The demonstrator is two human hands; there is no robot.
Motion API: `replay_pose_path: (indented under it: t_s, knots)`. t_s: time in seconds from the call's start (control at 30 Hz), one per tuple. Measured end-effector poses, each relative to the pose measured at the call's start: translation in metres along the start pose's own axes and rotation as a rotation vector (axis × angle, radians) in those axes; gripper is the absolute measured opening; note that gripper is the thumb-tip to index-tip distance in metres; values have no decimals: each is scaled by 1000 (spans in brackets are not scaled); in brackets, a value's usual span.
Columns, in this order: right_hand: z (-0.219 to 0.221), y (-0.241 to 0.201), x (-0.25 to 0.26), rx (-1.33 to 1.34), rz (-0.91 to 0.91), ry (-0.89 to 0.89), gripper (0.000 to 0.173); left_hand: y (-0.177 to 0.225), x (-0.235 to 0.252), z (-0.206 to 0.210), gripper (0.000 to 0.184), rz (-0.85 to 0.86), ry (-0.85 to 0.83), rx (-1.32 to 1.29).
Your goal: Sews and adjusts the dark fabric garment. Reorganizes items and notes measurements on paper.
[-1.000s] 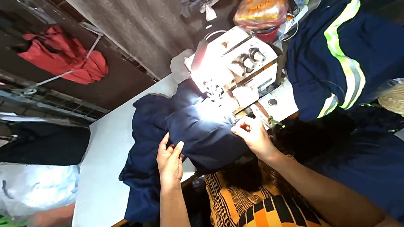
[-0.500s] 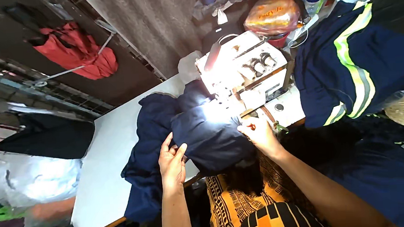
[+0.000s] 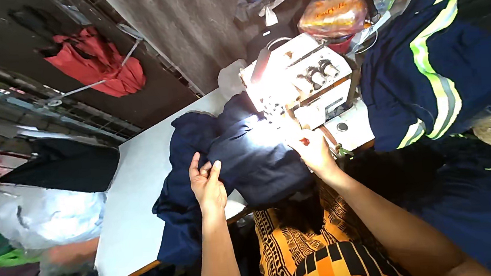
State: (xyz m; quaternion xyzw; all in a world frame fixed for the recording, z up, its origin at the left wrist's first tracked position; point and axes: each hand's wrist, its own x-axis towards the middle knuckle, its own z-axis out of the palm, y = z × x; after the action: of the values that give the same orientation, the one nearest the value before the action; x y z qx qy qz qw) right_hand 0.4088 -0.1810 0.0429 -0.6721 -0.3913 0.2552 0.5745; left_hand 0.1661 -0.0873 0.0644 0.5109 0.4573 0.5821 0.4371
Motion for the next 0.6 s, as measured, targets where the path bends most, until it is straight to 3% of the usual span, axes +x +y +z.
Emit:
replay_pose_path:
  t_s: [0.13,0.23,0.4,0.6]
  knots:
    - [-7,20,-24,129,141,-239,29,-10,-30,-7,94,-274,-147,183]
    - [-16,37,-56,96,211,-385,28,-14,-40,-17,87,-258,-150,182]
    - [-19,64,-81,114,164,-316,25,-1,-33,-26,87,-191,-139,202]
    - [-16,29,-47,83,129,-194,32,18,-10,-17,81,-49,-182,168]
